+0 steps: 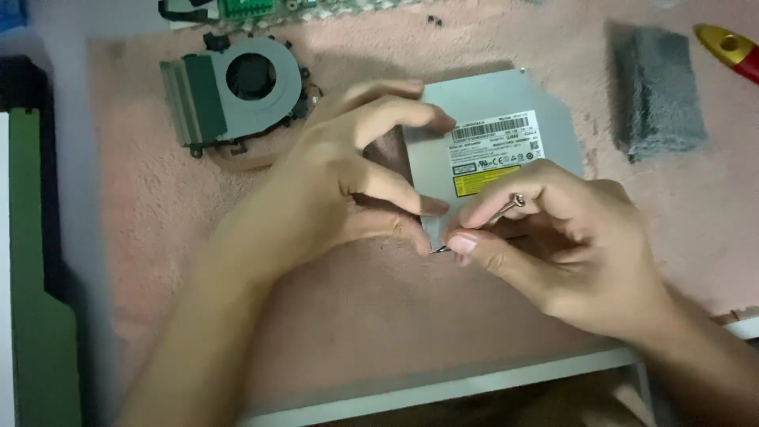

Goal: The person uses a screwdriver to remove screws from a silver electronic device, likely a hard drive or optical drive. They then use a brush to clean the device and a small metal bracket, followed by reattaching screws to the bracket using the screwdriver.

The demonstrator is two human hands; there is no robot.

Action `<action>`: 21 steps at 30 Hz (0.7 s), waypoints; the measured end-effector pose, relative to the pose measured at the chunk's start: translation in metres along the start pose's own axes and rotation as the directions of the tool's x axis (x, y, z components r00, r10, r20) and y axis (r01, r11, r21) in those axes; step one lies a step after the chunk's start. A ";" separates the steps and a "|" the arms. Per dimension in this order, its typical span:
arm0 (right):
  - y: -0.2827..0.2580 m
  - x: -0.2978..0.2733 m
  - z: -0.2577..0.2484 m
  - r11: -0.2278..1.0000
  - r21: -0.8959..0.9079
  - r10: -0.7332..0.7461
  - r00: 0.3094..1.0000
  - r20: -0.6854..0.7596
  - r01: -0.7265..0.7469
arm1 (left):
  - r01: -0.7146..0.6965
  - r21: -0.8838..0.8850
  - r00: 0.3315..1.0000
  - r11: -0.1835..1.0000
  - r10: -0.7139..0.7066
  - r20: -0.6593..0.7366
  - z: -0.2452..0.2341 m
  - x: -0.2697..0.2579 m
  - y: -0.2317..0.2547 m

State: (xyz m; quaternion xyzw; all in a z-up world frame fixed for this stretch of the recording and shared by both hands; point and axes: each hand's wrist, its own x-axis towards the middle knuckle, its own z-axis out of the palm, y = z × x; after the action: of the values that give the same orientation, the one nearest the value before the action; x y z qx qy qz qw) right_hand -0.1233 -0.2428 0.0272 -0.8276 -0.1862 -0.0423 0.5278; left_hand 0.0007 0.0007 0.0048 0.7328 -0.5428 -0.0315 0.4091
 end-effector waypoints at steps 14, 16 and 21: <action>-0.002 -0.003 0.006 1.000 -0.026 0.009 1.000 -0.013 -0.009 | 0.017 -0.060 1.000 0.998 -0.017 0.006 -0.002 0.000 0.002; -0.003 -0.003 0.005 0.999 -0.040 -0.003 1.000 -0.008 0.002 | 0.010 -0.058 1.000 0.998 -0.010 0.001 -0.001 -0.001 0.000; -0.004 -0.005 0.008 0.995 -0.040 0.087 0.995 -0.051 -0.089 | -0.016 -0.019 1.000 1.000 0.016 0.014 -0.002 -0.003 -0.003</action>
State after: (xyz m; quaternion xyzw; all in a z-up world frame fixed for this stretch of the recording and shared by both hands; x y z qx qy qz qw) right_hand -0.1309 -0.2356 0.0262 -0.8447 -0.1354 -0.0434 0.5160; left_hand 0.0026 0.0046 0.0030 0.7243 -0.5514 -0.0385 0.4122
